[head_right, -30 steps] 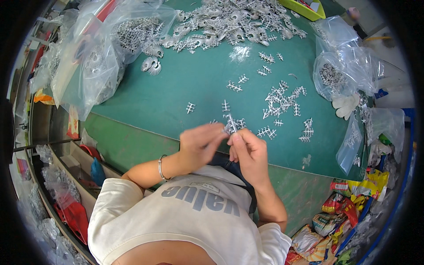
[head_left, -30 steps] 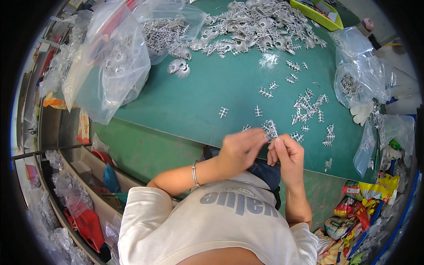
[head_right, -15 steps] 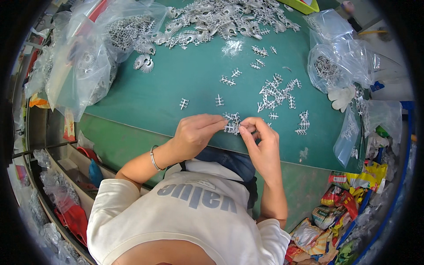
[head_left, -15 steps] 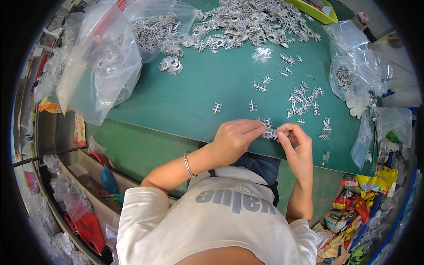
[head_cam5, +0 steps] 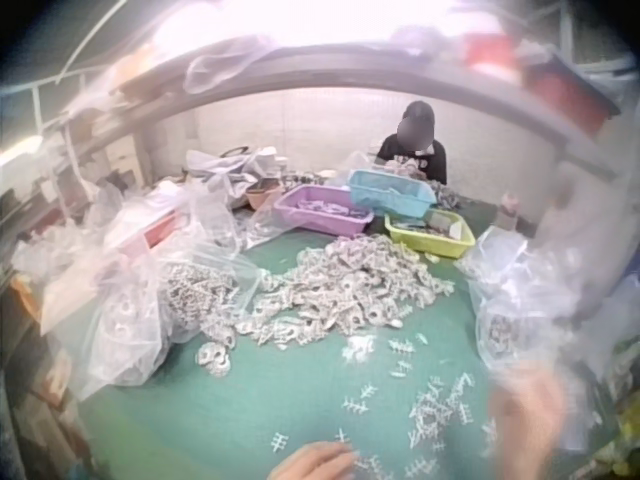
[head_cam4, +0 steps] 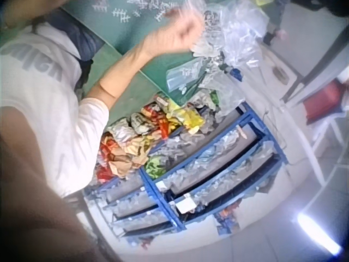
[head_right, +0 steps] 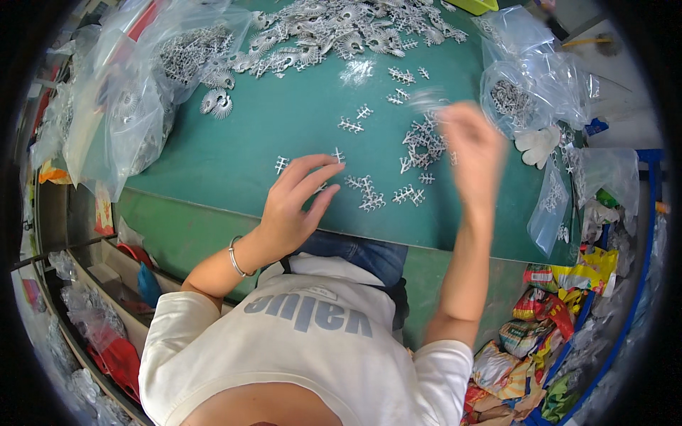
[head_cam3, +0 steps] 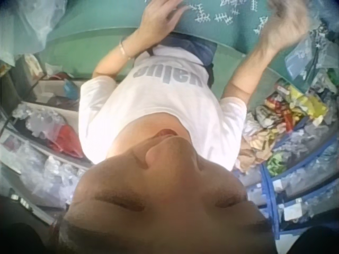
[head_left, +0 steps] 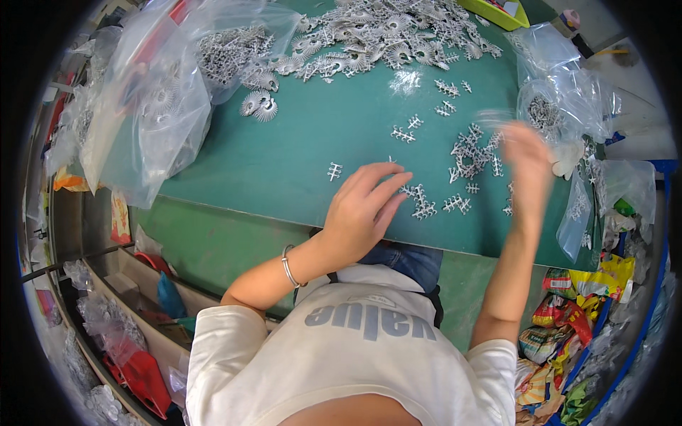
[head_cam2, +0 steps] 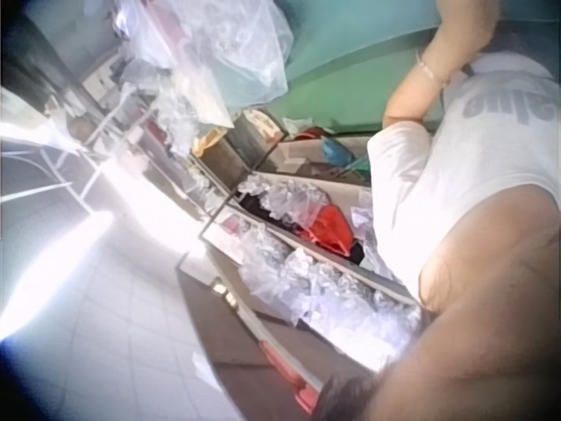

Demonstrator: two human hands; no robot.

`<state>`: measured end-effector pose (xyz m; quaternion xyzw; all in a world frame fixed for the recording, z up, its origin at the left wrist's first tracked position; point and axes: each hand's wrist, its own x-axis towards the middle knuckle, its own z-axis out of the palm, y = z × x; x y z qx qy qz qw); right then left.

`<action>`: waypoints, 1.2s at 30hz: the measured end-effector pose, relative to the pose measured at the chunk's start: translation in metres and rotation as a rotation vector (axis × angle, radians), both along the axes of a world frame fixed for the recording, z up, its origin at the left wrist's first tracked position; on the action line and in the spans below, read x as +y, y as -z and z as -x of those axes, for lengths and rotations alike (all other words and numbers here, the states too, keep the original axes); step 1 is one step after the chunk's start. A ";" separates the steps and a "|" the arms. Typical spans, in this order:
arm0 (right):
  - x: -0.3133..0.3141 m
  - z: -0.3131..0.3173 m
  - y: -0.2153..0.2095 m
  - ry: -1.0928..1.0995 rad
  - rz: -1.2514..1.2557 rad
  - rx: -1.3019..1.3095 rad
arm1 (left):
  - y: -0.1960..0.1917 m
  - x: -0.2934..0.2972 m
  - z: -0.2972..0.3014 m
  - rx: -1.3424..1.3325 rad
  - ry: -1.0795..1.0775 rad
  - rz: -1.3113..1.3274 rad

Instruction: The person sorts and gathers small metallic snowflake-shaped decorative components by hand on a green work surface, picking up individual pieces and accumulating them in their hands.

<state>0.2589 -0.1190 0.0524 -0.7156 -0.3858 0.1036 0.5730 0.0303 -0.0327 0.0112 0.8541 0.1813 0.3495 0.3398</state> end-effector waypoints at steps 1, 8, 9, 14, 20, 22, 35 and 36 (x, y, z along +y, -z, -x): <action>0.002 -0.020 0.038 -0.177 0.500 -0.167 | 0.001 -0.002 0.001 0.023 -0.001 0.011; 0.000 -0.019 0.008 -0.083 0.446 -0.332 | 0.013 0.007 0.010 0.091 -0.057 0.057; 0.000 -0.022 0.023 -0.155 0.393 -0.402 | 0.013 0.006 0.010 0.093 -0.045 0.057; 0.010 -0.004 0.049 -0.226 0.553 -0.797 | 0.015 0.003 0.006 0.116 -0.009 0.068; 0.008 -0.005 -0.016 -0.170 -0.161 -0.018 | 0.016 0.005 0.012 0.101 -0.027 0.088; 0.008 -0.022 -0.022 -0.457 -0.487 0.312 | 0.014 0.004 0.011 0.092 -0.024 0.090; 0.034 -0.006 0.004 -0.068 0.167 -0.687 | 0.013 0.003 0.009 0.071 0.010 0.098; 0.027 -0.007 0.029 -0.181 0.389 -0.699 | 0.013 0.002 0.009 0.068 0.017 0.098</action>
